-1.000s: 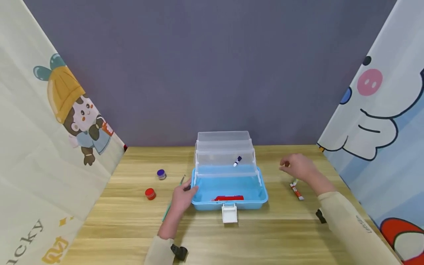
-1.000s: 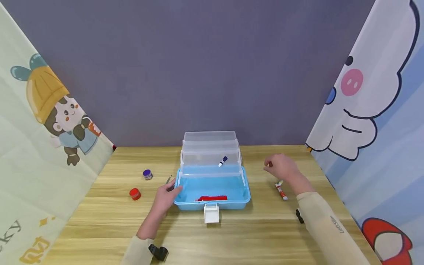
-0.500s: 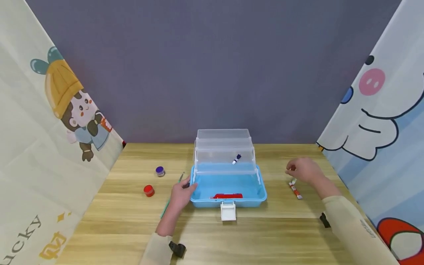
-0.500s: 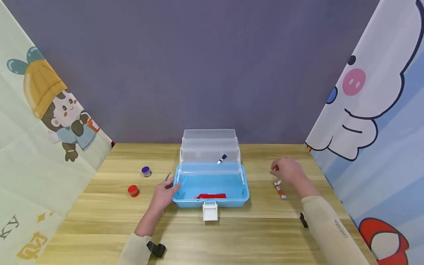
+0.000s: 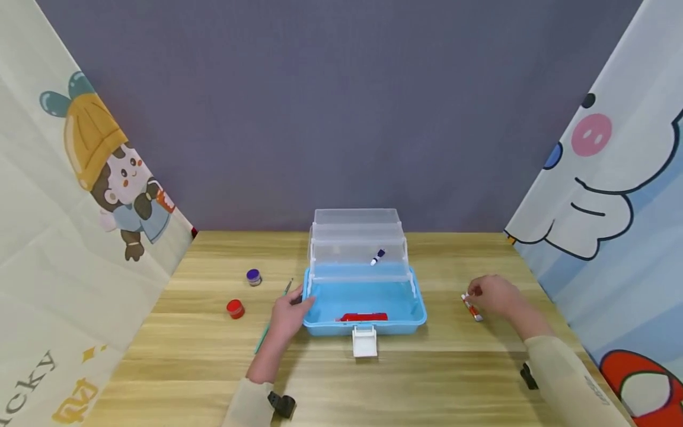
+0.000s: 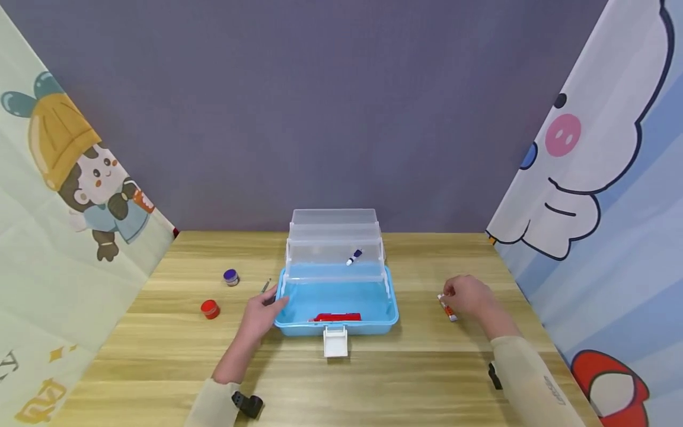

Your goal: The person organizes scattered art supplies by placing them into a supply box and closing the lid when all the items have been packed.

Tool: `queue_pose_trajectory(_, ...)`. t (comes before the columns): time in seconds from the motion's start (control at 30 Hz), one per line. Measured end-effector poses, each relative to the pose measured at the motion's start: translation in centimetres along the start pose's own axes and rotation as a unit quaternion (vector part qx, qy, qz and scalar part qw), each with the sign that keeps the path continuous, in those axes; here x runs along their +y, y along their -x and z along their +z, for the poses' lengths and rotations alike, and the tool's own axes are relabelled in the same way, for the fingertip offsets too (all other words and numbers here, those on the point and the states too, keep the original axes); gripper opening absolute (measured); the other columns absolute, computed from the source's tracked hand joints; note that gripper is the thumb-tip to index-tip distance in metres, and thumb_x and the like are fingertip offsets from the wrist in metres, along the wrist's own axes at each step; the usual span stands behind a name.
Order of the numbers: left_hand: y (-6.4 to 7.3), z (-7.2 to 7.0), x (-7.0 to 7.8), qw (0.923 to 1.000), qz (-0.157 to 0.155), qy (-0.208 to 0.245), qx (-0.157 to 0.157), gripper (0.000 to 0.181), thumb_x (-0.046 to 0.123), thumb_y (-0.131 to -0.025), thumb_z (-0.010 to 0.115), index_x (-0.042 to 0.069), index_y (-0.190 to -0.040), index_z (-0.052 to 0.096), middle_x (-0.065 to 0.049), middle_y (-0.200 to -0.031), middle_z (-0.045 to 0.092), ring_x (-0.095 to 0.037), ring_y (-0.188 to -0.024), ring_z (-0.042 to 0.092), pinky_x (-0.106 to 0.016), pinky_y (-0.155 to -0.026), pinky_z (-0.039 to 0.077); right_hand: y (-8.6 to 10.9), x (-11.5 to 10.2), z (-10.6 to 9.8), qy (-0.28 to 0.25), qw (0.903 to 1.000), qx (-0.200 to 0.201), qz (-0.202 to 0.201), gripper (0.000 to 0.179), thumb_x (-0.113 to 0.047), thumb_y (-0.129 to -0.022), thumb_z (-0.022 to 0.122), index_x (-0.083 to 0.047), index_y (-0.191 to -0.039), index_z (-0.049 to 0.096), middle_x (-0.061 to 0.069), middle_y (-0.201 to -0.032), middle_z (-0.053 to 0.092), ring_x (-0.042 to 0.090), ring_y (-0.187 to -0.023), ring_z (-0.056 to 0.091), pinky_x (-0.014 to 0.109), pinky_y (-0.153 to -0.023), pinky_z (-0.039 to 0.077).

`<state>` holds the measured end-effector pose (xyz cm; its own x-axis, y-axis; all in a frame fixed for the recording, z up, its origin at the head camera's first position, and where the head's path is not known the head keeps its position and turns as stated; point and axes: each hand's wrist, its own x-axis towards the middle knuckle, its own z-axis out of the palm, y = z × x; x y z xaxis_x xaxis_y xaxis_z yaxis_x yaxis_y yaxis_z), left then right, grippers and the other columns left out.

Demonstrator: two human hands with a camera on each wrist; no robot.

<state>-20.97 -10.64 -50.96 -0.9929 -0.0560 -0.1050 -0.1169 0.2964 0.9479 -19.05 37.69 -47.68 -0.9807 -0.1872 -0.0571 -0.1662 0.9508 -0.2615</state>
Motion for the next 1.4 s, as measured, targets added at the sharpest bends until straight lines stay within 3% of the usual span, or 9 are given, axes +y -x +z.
queue_pose_trajectory(0.47, 0.3, 0.0, 0.2, 0.9999, 0.01, -0.004, 0.011, 0.052, 0.024, -0.087, 0.073, 0.009, -0.134, 0.057, -0.018, -0.135, 0.054, -0.035, -0.126, 0.049, -0.045, -0.098, 0.045, 1.5, 0.6, 1.1, -0.008, 0.9999, 0.001, 0.01, 0.02, -0.024, -0.087, 0.07, -0.019, -0.069, 0.062, -0.011, -0.057, 0.048, 0.01, -0.053, 0.041, 0.028, -0.05, 0.034)
queue_pose_trajectory(0.73, 0.2, 0.2, -0.2, 0.9998, 0.011, 0.009, 0.01, 0.05, 0.024, -0.088, 0.072, 0.01, -0.134, 0.058, -0.018, -0.134, 0.055, -0.035, -0.125, 0.05, -0.044, -0.097, 0.045, 1.9, 1.0, 1.3, -0.028, 0.9995, -0.009, 0.013, 0.014, -0.023, -0.086, 0.073, -0.018, -0.073, 0.068, -0.011, -0.064, 0.058, 0.011, -0.056, 0.044, 0.029, -0.05, 0.036)
queue_pose_trajectory(1.1, 0.4, 0.0, -0.2, 0.9999, 0.007, 0.004, 0.008, 0.051, 0.026, -0.088, 0.072, 0.012, -0.135, 0.057, -0.016, -0.134, 0.055, -0.034, -0.123, 0.052, -0.044, -0.095, 0.048, 2.2, 1.3, 1.9, -0.03, 0.9995, -0.011, 0.002, 0.017, -0.022, -0.081, 0.079, -0.018, -0.072, 0.064, -0.011, -0.064, 0.055, 0.01, -0.057, 0.044, 0.029, -0.052, 0.038)
queue_pose_trajectory(1.4, 0.3, 0.2, 0.2, 1.0, 0.002, 0.003, 0.003, 0.05, 0.027, -0.088, 0.072, 0.013, -0.135, 0.058, -0.016, -0.137, 0.053, -0.034, -0.126, 0.049, -0.045, -0.097, 0.045, 2.0, 2.0, 1.5, -0.029, 0.9993, 0.0, -0.022, 0.015, -0.006, -0.075, 0.078, -0.013, -0.074, 0.064, -0.007, -0.069, 0.058, 0.011, -0.062, 0.049, 0.031, -0.055, 0.044)
